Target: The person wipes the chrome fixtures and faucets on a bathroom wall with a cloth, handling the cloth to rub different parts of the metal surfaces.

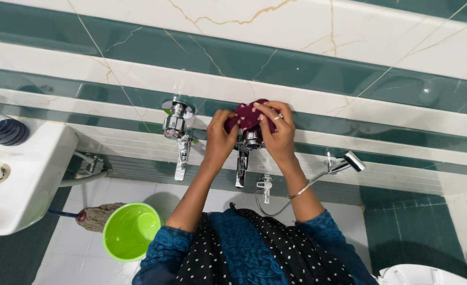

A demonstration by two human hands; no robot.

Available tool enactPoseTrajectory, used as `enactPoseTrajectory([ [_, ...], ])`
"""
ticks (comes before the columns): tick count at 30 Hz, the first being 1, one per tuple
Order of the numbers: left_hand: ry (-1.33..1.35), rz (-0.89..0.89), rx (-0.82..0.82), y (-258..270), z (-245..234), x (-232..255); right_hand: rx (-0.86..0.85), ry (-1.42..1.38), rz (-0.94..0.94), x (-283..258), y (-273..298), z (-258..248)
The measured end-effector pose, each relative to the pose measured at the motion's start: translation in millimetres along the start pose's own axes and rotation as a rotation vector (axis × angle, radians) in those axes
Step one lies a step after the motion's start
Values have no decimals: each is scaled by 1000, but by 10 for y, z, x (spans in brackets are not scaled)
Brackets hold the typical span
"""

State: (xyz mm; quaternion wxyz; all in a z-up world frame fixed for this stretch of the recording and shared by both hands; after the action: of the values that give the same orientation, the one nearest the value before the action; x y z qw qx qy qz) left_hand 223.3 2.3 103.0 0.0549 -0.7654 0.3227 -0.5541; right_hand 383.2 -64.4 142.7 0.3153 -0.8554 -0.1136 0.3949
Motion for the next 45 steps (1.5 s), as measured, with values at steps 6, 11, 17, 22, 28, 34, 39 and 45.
enactPoseTrajectory([
  [6, 41, 78, 20, 1, -24, 187, -76, 84, -90, 182, 226, 167],
  [11, -204, 308, -77, 31, 159, 367, 71, -480, 367, 635, 685, 336],
  [17, 404, -251, -200, 256, 280, -398, -112, -73, -12, 88, 337, 184],
  [22, -98, 186, -107, 225, 152, 324, 57, -350, 266, 195, 727, 261],
  [28, 156, 52, -78, 508, 138, 179, 161, -215, 170, 95, 904, 224],
  [34, -47, -147, -377, 971, 362, -485, -38, 10, 67, 103, 1325, 550],
  [39, -19, -367, -423, 1089, 673, -1070, -318, 143, 220, 599, 1475, 1031],
  [45, 72, -241, -290, 923, 559, -811, -119, -158, 376, 884, 1445, 1072],
])
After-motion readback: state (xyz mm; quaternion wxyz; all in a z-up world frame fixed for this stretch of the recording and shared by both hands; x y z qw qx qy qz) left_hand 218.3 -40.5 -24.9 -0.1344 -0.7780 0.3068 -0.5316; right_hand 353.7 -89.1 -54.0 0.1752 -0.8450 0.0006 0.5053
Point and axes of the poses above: each hand's wrist, its own y-axis away from the middle knuckle, its own z-axis out of the palm, x = y × z, the point moved 4 cm from there along -y, towards the middle knuckle, and after that the axes turned 15 degrees about -x, right-handed, at the moved point
